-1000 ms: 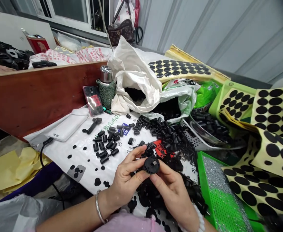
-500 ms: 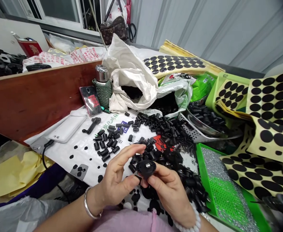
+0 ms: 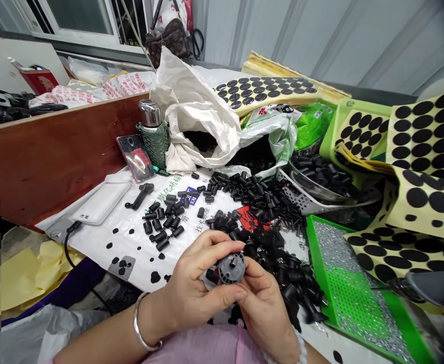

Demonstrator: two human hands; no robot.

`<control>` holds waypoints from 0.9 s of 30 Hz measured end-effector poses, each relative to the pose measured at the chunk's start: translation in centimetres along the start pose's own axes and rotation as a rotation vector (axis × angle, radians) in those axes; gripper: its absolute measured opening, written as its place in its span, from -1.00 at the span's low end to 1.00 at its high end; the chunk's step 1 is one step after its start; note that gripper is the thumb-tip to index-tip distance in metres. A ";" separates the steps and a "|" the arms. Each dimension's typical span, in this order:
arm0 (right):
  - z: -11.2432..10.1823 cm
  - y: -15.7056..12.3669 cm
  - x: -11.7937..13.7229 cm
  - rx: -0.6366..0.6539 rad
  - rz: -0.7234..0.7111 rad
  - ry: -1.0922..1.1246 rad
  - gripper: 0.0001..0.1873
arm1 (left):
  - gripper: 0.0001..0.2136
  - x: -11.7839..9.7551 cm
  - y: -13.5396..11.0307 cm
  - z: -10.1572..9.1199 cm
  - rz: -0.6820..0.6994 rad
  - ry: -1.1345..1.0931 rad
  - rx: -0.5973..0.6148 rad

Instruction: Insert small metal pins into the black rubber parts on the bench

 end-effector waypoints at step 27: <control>-2.0 -1.7 1.4 -0.214 -0.191 -0.224 -0.76 | -0.56 -0.3 -0.2 1.9 -0.003 0.187 -0.004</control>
Point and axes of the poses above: each hand's wrist, its own y-axis towards the middle knuckle, its own z-axis out of the palm, x = y × z, the point moved 7 cm from there along y, towards the middle knuckle, and after that the axes turned 4 degrees about z, right-handed, at the moved point
